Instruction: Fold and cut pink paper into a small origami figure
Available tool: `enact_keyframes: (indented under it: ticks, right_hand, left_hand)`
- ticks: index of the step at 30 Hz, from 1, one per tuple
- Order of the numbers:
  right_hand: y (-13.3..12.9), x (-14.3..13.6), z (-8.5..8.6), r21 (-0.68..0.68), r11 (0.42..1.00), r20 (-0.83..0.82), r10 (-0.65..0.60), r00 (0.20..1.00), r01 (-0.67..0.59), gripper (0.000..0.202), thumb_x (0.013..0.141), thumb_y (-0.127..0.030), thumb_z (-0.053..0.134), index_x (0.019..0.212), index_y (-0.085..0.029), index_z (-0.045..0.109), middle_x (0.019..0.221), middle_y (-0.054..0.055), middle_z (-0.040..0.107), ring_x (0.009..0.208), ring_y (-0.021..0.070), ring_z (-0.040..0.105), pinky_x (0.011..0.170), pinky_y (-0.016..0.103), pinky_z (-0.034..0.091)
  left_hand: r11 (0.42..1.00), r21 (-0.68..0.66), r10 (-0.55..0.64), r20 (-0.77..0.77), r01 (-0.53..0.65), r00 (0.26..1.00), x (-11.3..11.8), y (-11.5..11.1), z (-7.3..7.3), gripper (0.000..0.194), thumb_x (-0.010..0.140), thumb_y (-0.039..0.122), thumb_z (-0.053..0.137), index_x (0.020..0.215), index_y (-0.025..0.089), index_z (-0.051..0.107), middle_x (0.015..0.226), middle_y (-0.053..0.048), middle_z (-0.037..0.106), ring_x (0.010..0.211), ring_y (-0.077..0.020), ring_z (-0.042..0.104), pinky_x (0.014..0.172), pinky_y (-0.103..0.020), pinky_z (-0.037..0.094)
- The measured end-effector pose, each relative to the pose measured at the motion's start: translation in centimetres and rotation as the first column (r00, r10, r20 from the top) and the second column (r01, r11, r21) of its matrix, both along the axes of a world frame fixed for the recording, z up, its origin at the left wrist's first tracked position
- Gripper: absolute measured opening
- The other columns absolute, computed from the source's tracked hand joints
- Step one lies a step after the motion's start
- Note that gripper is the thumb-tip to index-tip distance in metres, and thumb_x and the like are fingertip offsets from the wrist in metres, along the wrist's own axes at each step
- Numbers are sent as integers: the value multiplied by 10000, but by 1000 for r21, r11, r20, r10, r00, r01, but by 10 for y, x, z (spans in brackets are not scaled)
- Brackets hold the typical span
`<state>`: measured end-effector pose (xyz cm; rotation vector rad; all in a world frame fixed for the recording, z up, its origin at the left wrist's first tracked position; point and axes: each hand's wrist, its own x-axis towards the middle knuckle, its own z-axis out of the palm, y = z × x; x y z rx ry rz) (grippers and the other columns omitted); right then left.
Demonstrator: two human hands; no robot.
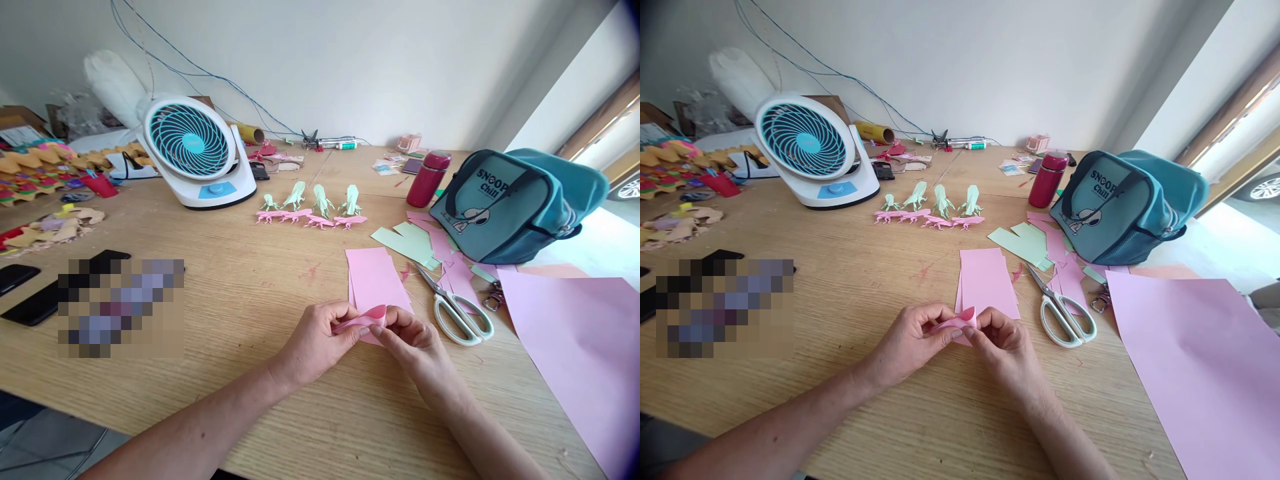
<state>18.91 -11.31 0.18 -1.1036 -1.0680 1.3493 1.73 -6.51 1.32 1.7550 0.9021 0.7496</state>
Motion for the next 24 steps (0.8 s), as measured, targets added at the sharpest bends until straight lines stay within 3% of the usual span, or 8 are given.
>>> enact_keyframes:
  ticks: [9, 17, 24]
  right_hand:
    - [1, 0, -4, -7, 1000, 7, -29, 1000, 29, 299, 774, -431, 776, 706, -184, 623, 663, -14, 586, 621, 112, 460, 582, 244, 341]
    - [1, 2, -5, -14, 999, -10, -43, 999, 43, 267, 770, -420, 785, 729, -190, 657, 708, -6, 618, 671, 122, 493, 625, 250, 362]
    - [1, 2, -3, -20, 1000, -4, -14, 1000, 14, 283, 764, -434, 783, 704, -194, 647, 675, -15, 590, 657, 123, 479, 617, 256, 363]
  left_hand:
    - [1000, 13, -1, -6, 1, 1000, -1, 1, 0, 272, 894, 384, 621, 824, 131, 689, 742, -19, 642, 684, -117, 544, 611, -211, 395]
    - [995, -103, 18, 72, -11, 997, -1, 3, 1, 320, 834, 386, 692, 674, 115, 634, 638, 5, 582, 604, -90, 487, 546, -192, 360]
    - [993, -115, 22, 118, -9, 993, 0, 2, 0, 284, 833, 391, 698, 767, 115, 700, 709, -17, 638, 640, -99, 518, 588, -203, 392]
